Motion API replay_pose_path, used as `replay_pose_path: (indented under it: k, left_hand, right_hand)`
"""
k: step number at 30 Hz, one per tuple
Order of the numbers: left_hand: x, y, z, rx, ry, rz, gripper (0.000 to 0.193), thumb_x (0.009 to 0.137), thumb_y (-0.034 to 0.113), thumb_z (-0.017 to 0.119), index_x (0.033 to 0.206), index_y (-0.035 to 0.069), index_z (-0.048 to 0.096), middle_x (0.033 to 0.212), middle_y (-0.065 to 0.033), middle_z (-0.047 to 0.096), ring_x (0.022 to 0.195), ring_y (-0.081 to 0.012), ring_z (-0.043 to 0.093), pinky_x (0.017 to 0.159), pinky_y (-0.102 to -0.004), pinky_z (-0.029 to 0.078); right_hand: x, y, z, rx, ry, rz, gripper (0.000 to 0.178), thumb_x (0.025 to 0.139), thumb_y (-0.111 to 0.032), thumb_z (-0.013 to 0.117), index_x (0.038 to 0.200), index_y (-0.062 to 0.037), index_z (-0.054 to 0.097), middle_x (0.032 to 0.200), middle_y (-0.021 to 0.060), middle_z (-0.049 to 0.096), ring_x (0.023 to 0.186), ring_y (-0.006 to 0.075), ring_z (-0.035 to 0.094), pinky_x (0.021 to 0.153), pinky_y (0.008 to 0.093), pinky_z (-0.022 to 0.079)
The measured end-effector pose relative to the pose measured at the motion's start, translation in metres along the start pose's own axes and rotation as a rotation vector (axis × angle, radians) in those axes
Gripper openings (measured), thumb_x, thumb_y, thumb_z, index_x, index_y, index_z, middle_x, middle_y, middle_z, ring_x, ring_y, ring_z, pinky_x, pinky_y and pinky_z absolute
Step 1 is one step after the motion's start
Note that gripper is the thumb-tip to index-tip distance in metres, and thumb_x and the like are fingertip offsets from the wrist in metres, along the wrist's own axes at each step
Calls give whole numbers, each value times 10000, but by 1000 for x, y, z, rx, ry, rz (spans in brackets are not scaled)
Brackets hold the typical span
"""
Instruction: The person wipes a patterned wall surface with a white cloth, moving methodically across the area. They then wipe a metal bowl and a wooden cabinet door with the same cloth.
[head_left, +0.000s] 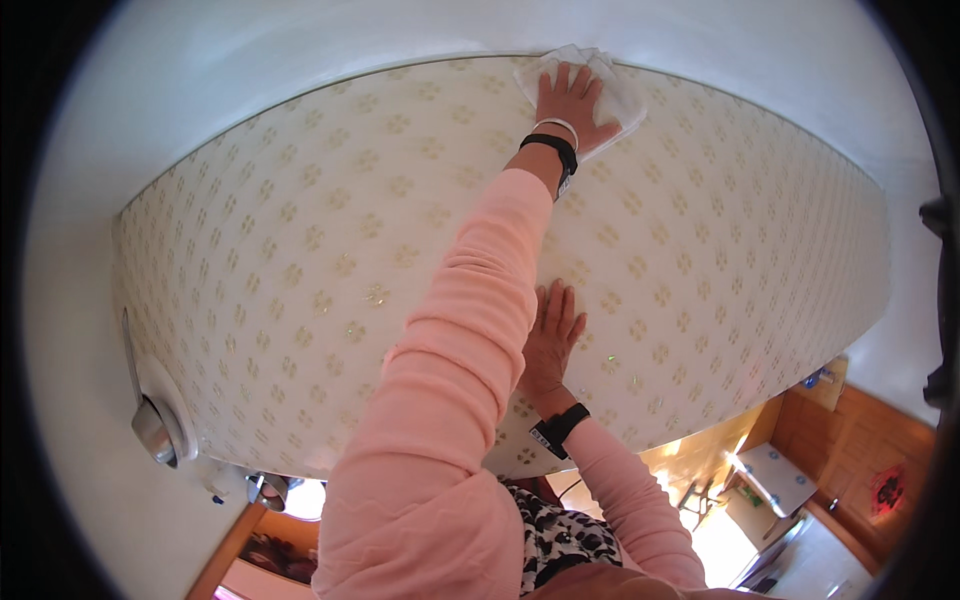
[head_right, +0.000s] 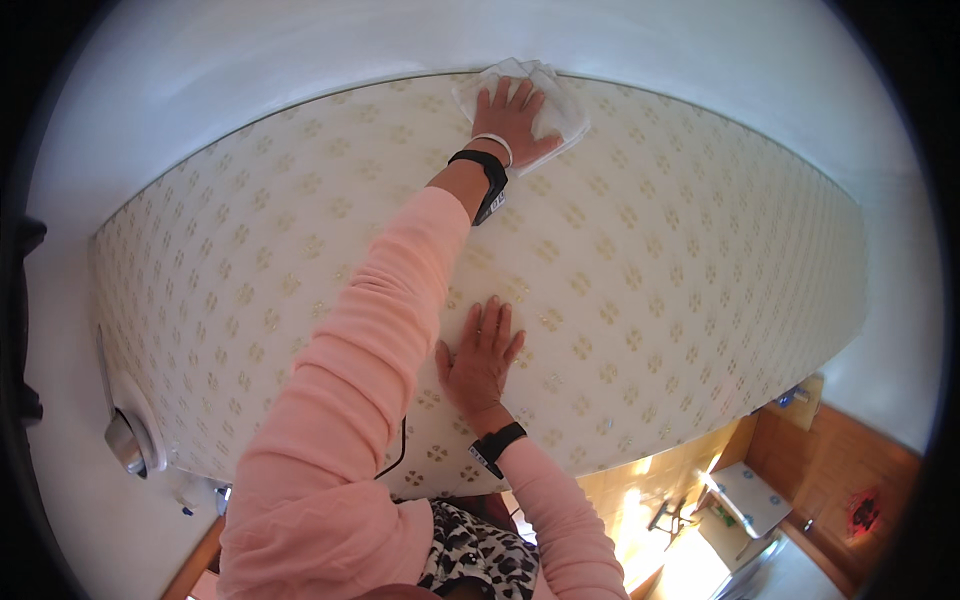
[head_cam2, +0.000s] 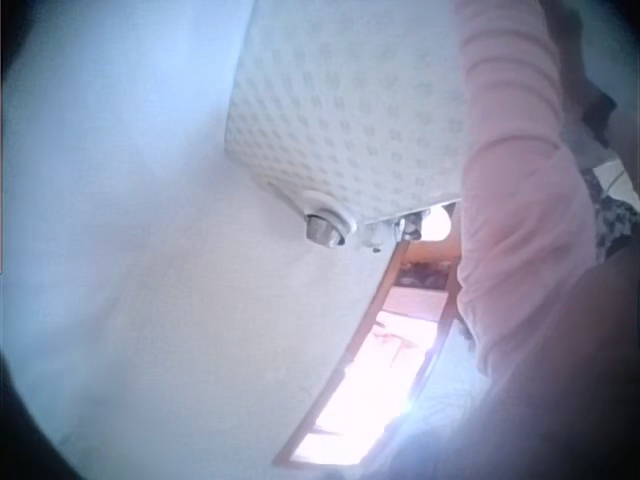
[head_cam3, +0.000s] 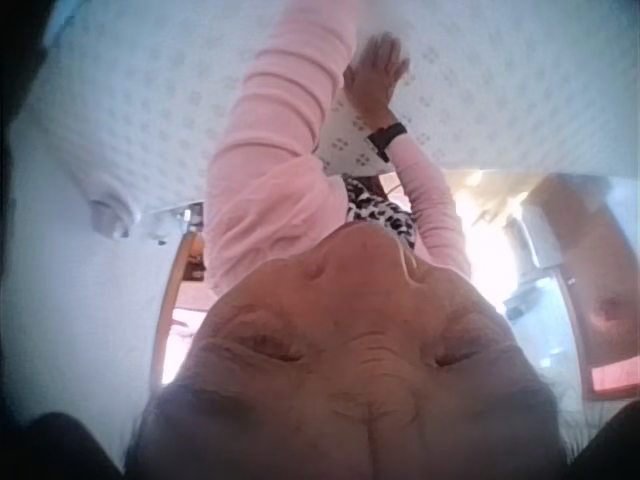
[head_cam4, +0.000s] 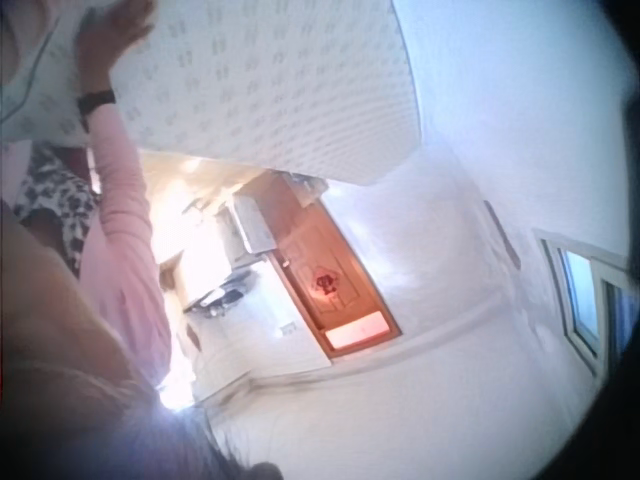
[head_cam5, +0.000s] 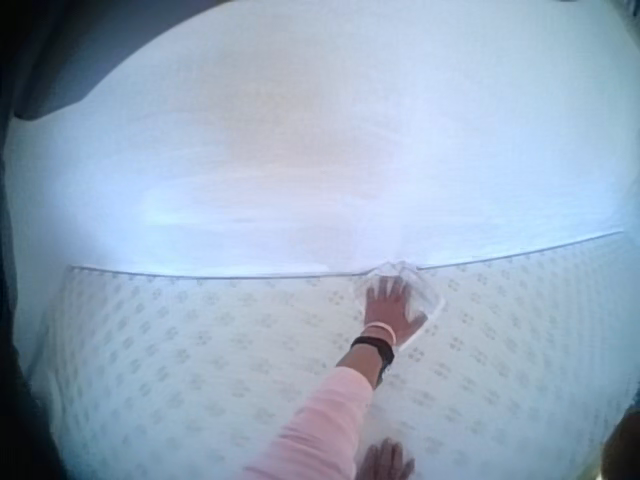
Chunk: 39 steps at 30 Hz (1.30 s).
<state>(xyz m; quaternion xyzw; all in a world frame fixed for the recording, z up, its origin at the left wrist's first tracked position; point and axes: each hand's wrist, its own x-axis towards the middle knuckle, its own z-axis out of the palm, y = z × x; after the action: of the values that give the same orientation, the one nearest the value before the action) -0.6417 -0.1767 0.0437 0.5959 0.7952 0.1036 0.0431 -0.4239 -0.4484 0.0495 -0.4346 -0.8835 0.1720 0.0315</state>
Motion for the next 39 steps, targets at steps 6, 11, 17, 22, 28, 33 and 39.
replay_pose_path:
  k: [6, 11, 17, 22, 28, 33, 39]
  left_hand:
    - [-49, -105, -23, -29, 48, -151, 852, 843, 696, 445, 1513, 194, 289, 1602, -23, 187, 1482, -299, 92, 1171, -534, 88]
    - [-102, -198, -44, -3, 76, -248, 848, 850, 703, 437, 1514, 199, 280, 1601, -5, 191, 1484, -271, 100, 1173, -533, 93]
    - [-182, -309, -69, 102, 126, -452, 857, 860, 720, 413, 1520, 196, 260, 1606, -18, 175, 1486, -277, 94, 1163, -551, 98]
    - [-271, -416, -86, 240, 100, -738, 880, 844, 753, 374, 1532, 222, 236, 1612, -13, 161, 1485, -289, 102, 1145, -583, 117]
    - [-393, -494, -107, 244, 141, -1028, 847, 848, 745, 385, 1524, 255, 241, 1610, -18, 163, 1482, -309, 106, 1141, -578, 130]
    - [-431, -491, -107, 216, 165, -1207, 872, 846, 753, 381, 1528, 231, 234, 1611, -46, 155, 1479, -343, 76, 1123, -610, 119]
    - [-389, -396, -78, 281, 108, -922, 907, 833, 759, 385, 1534, 206, 229, 1612, -63, 147, 1476, -377, 53, 1104, -661, 80]
  right_hand:
    - [-2, 0, 4, -87, 79, -25, 771, 872, -384, 591, 1448, 31, 292, 1558, 225, 188, 1452, 403, 121, 1120, 623, 90]
    - [-3, 0, 8, -171, 151, -64, 747, 870, -359, 591, 1449, 18, 307, 1544, 231, 236, 1435, 414, 183, 1105, 628, 147]
    - [-3, 3, 12, -209, 217, -143, 715, 890, -317, 579, 1457, 16, 299, 1544, 230, 240, 1428, 409, 208, 1093, 627, 182]
    - [-4, 5, 16, -242, 224, -169, 677, 907, -292, 562, 1451, 20, 306, 1532, 225, 263, 1413, 408, 232, 1096, 587, 202]
    - [-4, 4, 16, -253, 226, -185, 656, 926, -277, 548, 1450, 31, 302, 1530, 225, 269, 1410, 404, 239, 1110, 558, 191]
    - [-6, 4, 17, -227, 242, -203, 660, 924, -267, 559, 1450, 36, 299, 1524, 238, 273, 1405, 405, 250, 1107, 553, 196]
    - [-8, 7, 21, -227, 275, -214, 652, 933, -294, 543, 1447, 30, 308, 1519, 248, 276, 1398, 418, 252, 1091, 582, 201]
